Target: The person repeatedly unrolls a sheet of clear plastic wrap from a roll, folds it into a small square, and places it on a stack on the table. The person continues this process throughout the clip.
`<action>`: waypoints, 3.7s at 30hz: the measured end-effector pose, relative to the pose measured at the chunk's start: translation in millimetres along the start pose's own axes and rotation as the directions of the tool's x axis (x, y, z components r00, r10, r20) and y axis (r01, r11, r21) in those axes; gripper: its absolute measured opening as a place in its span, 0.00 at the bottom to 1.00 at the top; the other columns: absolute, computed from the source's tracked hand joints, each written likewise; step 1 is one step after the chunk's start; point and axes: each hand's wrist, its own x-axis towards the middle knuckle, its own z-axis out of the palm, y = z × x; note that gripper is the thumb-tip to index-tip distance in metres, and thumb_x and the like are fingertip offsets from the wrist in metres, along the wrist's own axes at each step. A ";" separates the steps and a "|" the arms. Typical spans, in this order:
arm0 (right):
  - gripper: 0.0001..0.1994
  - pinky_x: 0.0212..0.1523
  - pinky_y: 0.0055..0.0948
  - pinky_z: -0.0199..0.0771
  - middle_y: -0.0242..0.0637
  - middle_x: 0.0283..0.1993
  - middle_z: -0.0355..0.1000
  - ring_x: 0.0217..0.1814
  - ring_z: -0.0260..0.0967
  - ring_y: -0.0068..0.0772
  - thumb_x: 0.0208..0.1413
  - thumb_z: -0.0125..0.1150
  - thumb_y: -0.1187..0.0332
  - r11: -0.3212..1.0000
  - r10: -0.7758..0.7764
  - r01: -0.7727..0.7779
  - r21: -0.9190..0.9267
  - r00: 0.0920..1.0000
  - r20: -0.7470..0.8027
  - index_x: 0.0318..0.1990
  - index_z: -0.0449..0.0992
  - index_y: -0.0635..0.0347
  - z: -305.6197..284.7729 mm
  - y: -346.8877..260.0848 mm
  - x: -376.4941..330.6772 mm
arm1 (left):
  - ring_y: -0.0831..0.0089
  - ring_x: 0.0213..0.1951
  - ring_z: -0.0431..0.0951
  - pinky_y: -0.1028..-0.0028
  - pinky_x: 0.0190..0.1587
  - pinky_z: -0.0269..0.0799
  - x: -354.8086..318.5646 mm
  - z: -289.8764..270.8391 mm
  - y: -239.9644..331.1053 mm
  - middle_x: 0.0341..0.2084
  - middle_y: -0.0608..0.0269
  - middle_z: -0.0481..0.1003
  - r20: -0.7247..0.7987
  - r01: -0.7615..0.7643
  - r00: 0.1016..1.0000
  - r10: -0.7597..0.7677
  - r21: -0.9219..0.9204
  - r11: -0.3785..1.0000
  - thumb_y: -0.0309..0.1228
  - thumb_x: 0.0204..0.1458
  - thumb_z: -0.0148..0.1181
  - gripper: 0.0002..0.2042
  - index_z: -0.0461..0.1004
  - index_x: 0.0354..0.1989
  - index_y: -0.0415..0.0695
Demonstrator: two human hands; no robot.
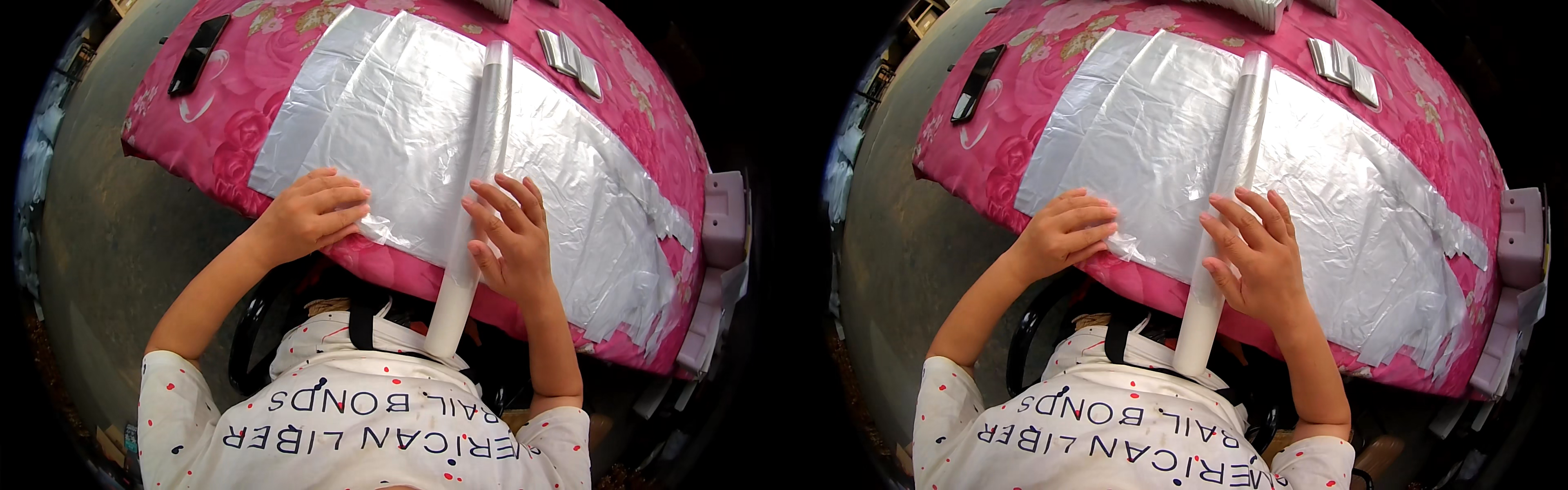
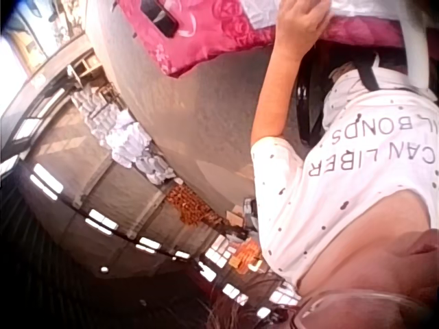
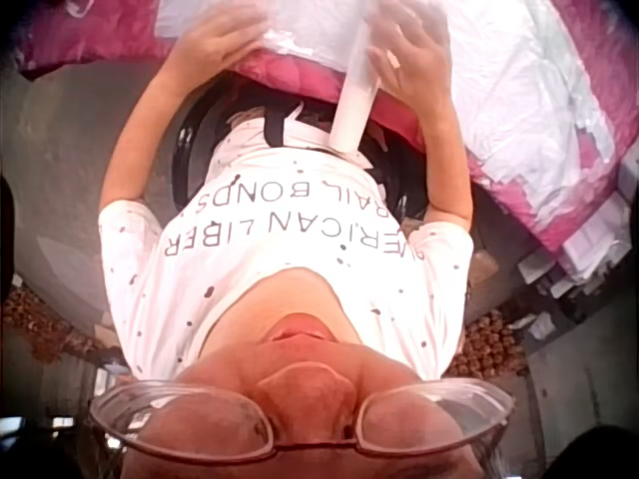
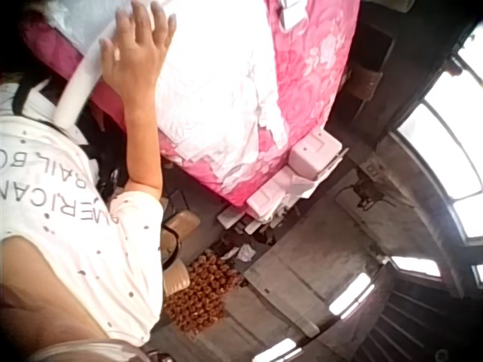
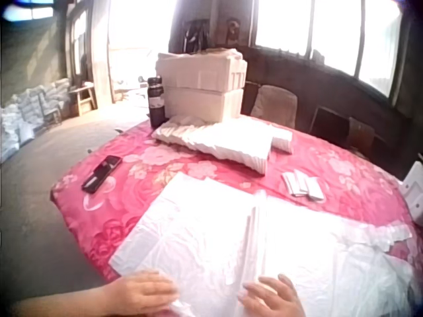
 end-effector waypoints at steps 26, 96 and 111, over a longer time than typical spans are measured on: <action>0.20 0.65 0.42 0.50 0.41 0.40 0.71 0.51 0.65 0.40 0.38 0.63 0.71 0.995 0.037 -0.027 -0.096 0.993 0.108 0.43 0.73 0.65 33.3 -31.0 51.4 | 0.68 0.36 0.77 0.65 0.46 0.72 40.2 -30.4 -5.5 0.32 0.64 0.77 0.072 -0.117 0.990 0.125 -0.108 0.987 0.24 0.43 0.58 0.07 0.75 0.32 0.43; 0.34 0.66 0.43 0.44 0.48 0.68 0.45 0.70 0.42 0.48 0.56 0.53 0.54 0.715 0.265 -0.064 0.696 0.946 -0.186 0.64 0.49 0.63 95.8 -61.6 84.7 | 0.76 0.31 0.72 0.76 0.34 0.72 -17.0 0.1 104.6 0.34 0.60 0.69 0.525 0.402 0.485 -0.699 -0.844 -0.354 0.29 0.47 0.59 0.22 0.59 0.50 0.38; 0.13 0.25 0.16 0.65 0.28 0.27 0.70 0.26 0.64 0.16 0.43 0.71 0.69 -0.383 0.266 -0.213 0.899 0.907 0.328 0.27 0.68 0.56 42.3 -54.0 60.4 | 0.80 0.28 0.71 0.78 0.31 0.69 2.5 -20.2 107.2 0.30 0.64 0.69 0.404 0.261 0.748 -0.527 -0.909 -0.325 0.28 0.40 0.68 0.22 0.65 0.42 0.40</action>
